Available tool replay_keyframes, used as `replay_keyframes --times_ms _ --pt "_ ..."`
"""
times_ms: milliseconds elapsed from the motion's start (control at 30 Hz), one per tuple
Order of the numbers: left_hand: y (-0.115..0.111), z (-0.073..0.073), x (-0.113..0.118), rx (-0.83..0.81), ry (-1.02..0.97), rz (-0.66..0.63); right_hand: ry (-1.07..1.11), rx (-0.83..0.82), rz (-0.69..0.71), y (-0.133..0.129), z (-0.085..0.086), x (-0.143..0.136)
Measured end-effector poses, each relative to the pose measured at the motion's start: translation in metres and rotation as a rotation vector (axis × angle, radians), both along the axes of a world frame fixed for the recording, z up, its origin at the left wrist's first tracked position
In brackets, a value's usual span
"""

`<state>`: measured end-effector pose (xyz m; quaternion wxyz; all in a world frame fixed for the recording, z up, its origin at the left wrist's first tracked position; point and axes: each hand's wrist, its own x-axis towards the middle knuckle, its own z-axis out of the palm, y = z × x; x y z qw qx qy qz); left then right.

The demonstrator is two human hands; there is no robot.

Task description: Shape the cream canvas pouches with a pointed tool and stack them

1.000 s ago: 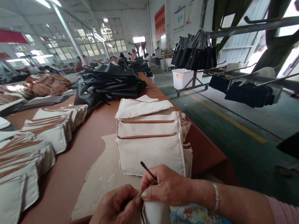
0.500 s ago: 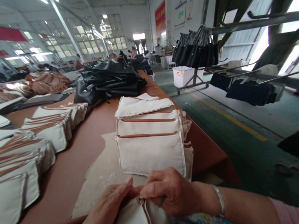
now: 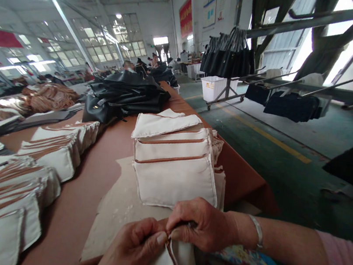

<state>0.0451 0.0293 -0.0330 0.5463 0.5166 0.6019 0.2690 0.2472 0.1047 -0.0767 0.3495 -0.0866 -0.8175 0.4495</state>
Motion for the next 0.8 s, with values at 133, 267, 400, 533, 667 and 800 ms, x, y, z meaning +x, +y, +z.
replay_keyframes --times_ms 133,267,400,533,667,800 --pt "-0.002 0.010 0.004 0.095 0.132 -0.029 -0.154 -0.483 0.081 0.007 0.013 0.001" --pt "-0.002 0.015 0.006 0.249 0.271 -0.061 -0.288 -0.381 0.116 0.014 0.024 -0.002" --pt "-0.003 0.012 0.004 0.309 0.325 -0.052 -0.290 -0.388 0.107 0.010 0.020 -0.009" --pt "-0.004 -0.001 0.001 0.228 0.059 0.020 -0.152 -0.885 0.120 -0.005 0.005 -0.016" --pt "-0.004 -0.014 -0.003 0.026 -0.310 0.123 -0.055 -1.058 0.114 -0.013 -0.002 -0.018" --pt "-0.003 -0.004 -0.008 -0.018 -0.292 0.171 -0.064 -0.888 0.134 -0.008 0.007 -0.015"
